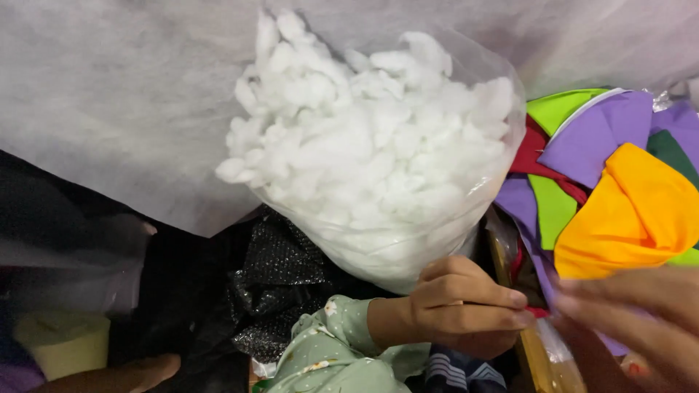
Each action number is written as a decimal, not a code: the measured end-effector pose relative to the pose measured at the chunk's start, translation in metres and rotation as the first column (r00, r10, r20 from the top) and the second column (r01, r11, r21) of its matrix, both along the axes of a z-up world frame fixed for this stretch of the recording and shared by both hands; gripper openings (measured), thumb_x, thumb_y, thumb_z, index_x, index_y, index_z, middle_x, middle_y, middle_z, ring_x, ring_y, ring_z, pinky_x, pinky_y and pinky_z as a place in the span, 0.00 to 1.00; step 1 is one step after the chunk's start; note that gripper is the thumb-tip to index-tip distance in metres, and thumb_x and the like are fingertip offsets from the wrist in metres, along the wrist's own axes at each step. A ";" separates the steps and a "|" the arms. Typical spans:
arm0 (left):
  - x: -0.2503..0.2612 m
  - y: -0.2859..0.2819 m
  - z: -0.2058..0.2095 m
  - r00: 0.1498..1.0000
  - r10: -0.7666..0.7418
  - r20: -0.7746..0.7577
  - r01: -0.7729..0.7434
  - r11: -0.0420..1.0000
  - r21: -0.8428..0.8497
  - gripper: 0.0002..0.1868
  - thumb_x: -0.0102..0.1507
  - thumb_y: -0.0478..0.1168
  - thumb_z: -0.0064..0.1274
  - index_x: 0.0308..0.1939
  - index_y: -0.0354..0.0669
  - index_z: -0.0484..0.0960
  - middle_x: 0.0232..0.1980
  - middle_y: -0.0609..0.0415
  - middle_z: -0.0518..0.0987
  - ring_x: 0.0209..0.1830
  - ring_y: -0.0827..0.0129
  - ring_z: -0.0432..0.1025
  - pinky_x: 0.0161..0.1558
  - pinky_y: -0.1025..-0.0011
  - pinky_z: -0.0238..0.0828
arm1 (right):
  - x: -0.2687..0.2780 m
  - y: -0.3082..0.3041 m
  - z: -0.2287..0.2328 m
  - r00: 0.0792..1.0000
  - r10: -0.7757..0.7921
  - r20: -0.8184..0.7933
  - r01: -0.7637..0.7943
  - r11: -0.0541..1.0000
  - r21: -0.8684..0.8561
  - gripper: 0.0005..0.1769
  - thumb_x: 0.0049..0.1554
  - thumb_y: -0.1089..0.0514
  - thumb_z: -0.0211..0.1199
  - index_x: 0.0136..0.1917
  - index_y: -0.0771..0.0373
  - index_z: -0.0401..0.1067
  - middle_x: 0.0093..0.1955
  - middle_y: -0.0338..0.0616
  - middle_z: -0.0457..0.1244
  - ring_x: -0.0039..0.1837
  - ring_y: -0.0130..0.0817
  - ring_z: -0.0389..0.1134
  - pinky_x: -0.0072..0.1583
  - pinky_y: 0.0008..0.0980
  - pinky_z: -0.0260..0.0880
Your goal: The person is manually stuffing a red fabric pillow cover with white polyester fiberfill on a wooden workbench.
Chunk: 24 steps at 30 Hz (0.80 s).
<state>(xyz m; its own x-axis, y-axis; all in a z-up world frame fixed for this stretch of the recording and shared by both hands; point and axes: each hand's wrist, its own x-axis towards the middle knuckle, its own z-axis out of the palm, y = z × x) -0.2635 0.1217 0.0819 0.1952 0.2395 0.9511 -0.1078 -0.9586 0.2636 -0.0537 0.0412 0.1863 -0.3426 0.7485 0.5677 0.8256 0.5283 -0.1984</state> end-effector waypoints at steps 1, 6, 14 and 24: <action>0.005 -0.002 0.001 1.000 -0.001 0.005 0.001 1.000 -0.010 0.06 0.72 0.33 0.56 0.50 0.41 0.87 0.53 0.48 0.85 0.47 0.77 0.82 0.46 0.75 0.78 | -0.039 0.026 0.020 1.000 -0.001 0.005 0.001 1.000 -0.010 0.15 0.50 0.50 0.70 0.52 0.48 0.78 0.53 0.34 0.71 0.48 0.28 0.73 0.55 0.34 0.70; -0.013 -0.006 0.012 0.922 0.190 0.338 -0.125 0.971 -0.206 0.04 0.70 0.44 0.54 0.45 0.54 0.82 0.42 0.62 0.77 0.31 0.77 0.74 0.37 0.75 0.79 | -0.147 0.139 0.041 0.964 0.239 -0.114 -0.248 0.966 -0.076 0.27 0.62 0.53 0.67 0.73 0.55 0.67 0.78 0.60 0.52 0.74 0.55 0.60 0.75 0.52 0.65; -0.009 0.007 0.011 0.851 0.136 0.507 -0.015 0.972 -0.235 0.04 0.68 0.41 0.56 0.40 0.48 0.84 0.39 0.58 0.79 0.24 0.71 0.70 0.28 0.77 0.70 | -0.140 0.172 -0.015 0.985 0.146 -0.090 -0.168 0.928 -0.333 0.37 0.37 0.76 0.55 0.60 0.58 0.71 0.62 0.53 0.59 0.60 0.50 0.65 0.53 0.40 0.67; 0.011 0.005 0.019 0.844 0.101 0.527 0.036 0.969 -0.243 0.04 0.67 0.41 0.56 0.38 0.50 0.82 0.36 0.60 0.77 0.23 0.73 0.69 0.25 0.78 0.68 | -0.082 0.116 0.036 0.941 -0.071 -0.330 -0.010 0.972 -0.236 0.05 0.53 0.66 0.71 0.45 0.63 0.78 0.45 0.41 0.71 0.47 0.32 0.69 0.50 0.29 0.67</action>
<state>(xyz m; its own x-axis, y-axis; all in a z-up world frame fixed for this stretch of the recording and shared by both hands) -0.2525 0.1263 0.1008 -0.3353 0.4652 0.8192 -0.2665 -0.8809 0.3912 -0.1361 0.1569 0.2222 -0.1385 0.8795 0.4552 0.7052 0.4103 -0.5782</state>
